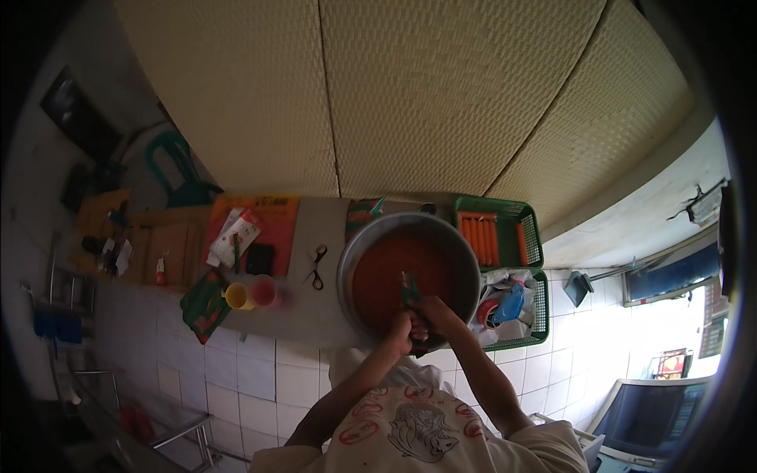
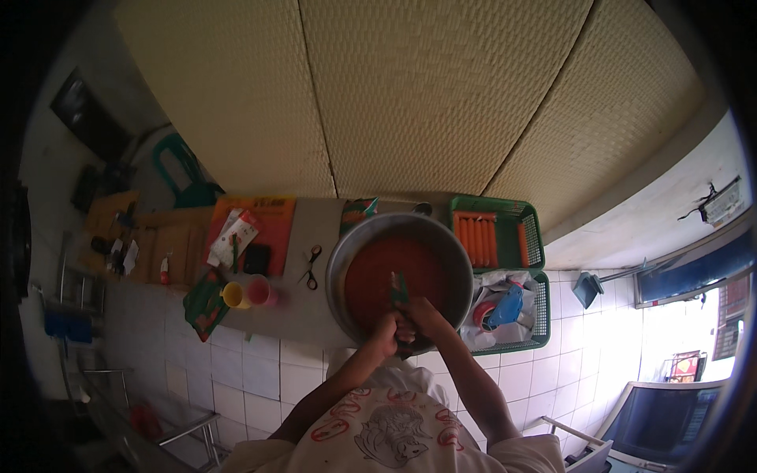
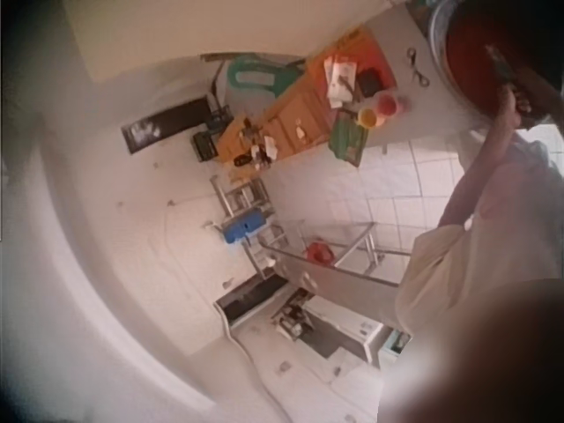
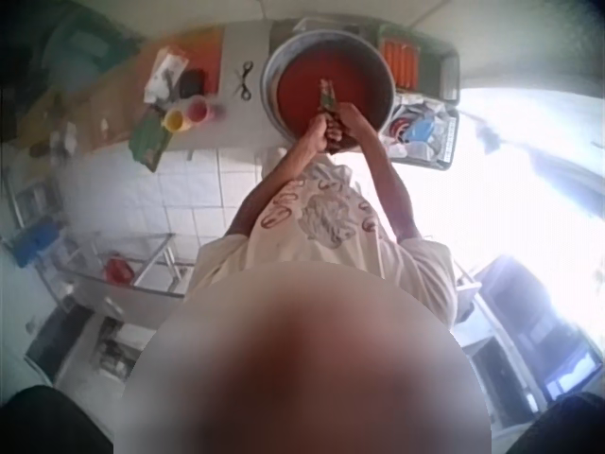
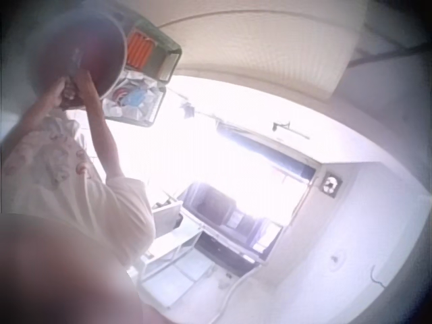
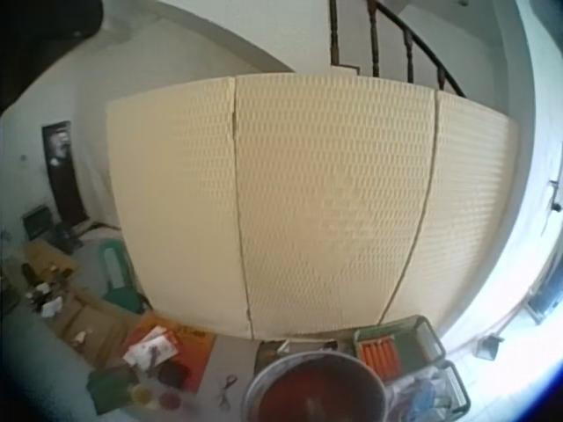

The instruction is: The person repeatedly cuts green paper pieces with scissors over a metal bowl containing red liquid. They dip the cut pieces into the liquid, then place them into a green basket. The process is repeated multiple times throughout the clip.

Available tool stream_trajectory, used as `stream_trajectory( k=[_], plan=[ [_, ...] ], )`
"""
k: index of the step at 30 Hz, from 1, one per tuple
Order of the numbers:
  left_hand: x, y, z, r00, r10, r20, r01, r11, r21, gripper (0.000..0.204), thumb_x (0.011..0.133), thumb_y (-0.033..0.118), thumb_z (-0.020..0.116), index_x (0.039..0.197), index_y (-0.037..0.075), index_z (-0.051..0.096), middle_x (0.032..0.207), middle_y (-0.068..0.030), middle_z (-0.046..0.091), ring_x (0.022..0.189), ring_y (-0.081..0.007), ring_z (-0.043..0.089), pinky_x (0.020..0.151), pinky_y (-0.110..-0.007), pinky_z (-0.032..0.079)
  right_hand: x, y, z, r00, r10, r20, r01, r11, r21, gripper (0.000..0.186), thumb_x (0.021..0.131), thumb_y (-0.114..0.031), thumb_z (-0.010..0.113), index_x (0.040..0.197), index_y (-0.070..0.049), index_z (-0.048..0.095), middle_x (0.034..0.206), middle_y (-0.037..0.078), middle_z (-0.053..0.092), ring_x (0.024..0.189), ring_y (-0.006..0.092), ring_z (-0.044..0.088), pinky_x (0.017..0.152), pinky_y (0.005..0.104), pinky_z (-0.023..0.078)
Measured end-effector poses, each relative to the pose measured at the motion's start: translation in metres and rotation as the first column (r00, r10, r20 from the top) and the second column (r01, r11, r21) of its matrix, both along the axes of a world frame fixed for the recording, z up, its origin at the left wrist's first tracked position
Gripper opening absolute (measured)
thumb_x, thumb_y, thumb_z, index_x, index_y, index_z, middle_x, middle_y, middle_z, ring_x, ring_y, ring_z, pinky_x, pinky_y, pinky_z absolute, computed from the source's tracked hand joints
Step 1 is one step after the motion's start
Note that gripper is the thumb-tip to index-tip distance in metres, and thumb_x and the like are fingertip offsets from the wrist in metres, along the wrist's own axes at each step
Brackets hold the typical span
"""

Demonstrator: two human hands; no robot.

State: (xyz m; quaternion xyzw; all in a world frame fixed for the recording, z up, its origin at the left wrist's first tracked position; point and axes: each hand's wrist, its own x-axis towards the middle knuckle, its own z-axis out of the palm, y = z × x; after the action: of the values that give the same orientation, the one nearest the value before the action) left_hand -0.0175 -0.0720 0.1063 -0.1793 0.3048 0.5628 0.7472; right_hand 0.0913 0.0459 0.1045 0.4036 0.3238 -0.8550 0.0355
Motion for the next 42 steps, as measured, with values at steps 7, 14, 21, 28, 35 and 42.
stream_trajectory(
  k=[7, 14, 21, 28, 35, 42],
  plan=[
    [0.001, 0.005, 0.000, 0.973, -0.045, -0.225, 0.022, 0.994, -0.104, 0.028, 0.099, 0.019, 0.043, 0.072, 0.021, 0.040, 0.056, 0.0081, 0.030, 0.040, -0.0080, 0.022, 0.041, -0.029, 0.015, -0.013, 0.004, -0.098, 0.786, 0.240, 0.570, -0.609, 0.142, 0.780, 0.020, 0.090, -0.018, 0.066, 0.104, -0.008, 0.074, 0.093, 0.014, 0.076, 0.086, 0.0284, 0.076, 0.074, 0.0445, 0.060],
    [0.009, 0.013, 0.007, 0.972, -0.102, -0.211, 0.092, 0.994, -0.055, 0.030, 0.102, 0.025, 0.040, 0.072, 0.023, 0.040, 0.057, 0.0090, 0.029, 0.041, -0.0079, 0.023, 0.042, -0.030, 0.016, -0.017, 0.045, -0.130, 0.934, -0.335, 0.125, 0.352, 0.923, -0.158, 0.018, 0.106, -0.014, 0.048, 0.098, -0.010, 0.064, 0.076, 0.000, 0.060, 0.063, 0.0141, 0.059, 0.055, 0.0321, 0.051],
    [0.020, 0.016, 0.002, 0.975, -0.076, -0.207, 0.068, 0.997, -0.045, 0.029, 0.102, 0.026, 0.039, 0.073, 0.023, 0.037, 0.058, 0.0082, 0.029, 0.043, -0.0088, 0.023, 0.042, -0.030, 0.016, -0.022, 0.050, -0.111, 0.841, -0.529, 0.111, 0.509, 0.706, -0.492, 0.015, 0.102, -0.010, 0.048, 0.094, -0.012, 0.061, 0.067, -0.004, 0.049, 0.054, 0.0100, 0.049, 0.047, 0.0287, 0.039],
    [0.021, 0.015, -0.005, 0.974, -0.094, -0.208, 0.092, 0.996, -0.018, 0.029, 0.102, 0.027, 0.038, 0.073, 0.022, 0.038, 0.058, 0.0073, 0.031, 0.043, -0.0086, 0.027, 0.042, -0.030, 0.019, -0.033, 0.055, -0.103, 0.878, -0.459, 0.134, 0.478, 0.844, -0.242, 0.019, 0.103, -0.021, 0.058, 0.086, -0.014, 0.059, 0.061, -0.004, 0.042, 0.049, 0.0113, 0.038, 0.045, 0.0303, 0.029],
    [0.020, 0.003, 0.006, 0.984, -0.148, -0.104, 0.138, 0.986, -0.094, 0.028, 0.102, 0.029, 0.050, 0.076, 0.020, 0.047, 0.064, 0.0060, 0.042, 0.048, -0.0079, 0.032, 0.045, -0.030, 0.024, -0.041, 0.039, -0.057, 0.863, -0.436, 0.257, 0.438, 0.897, 0.049, 0.021, 0.107, -0.030, 0.062, 0.092, -0.015, 0.061, 0.063, -0.002, 0.046, 0.050, 0.0148, 0.044, 0.047, 0.0322, 0.040],
    [-0.017, -0.007, -0.016, 0.917, -0.105, 0.386, -0.001, 0.965, 0.264, 0.025, 0.106, 0.027, 0.052, 0.083, 0.019, 0.051, 0.066, 0.0080, 0.032, 0.048, -0.0055, 0.026, 0.044, -0.025, 0.021, -0.030, 0.020, -0.013, 0.859, -0.511, -0.042, 0.476, 0.824, -0.306, 0.018, 0.108, -0.012, 0.049, 0.111, 0.002, 0.061, 0.083, 0.004, 0.054, 0.070, 0.0167, 0.055, 0.063, 0.0334, 0.046]
  ],
)
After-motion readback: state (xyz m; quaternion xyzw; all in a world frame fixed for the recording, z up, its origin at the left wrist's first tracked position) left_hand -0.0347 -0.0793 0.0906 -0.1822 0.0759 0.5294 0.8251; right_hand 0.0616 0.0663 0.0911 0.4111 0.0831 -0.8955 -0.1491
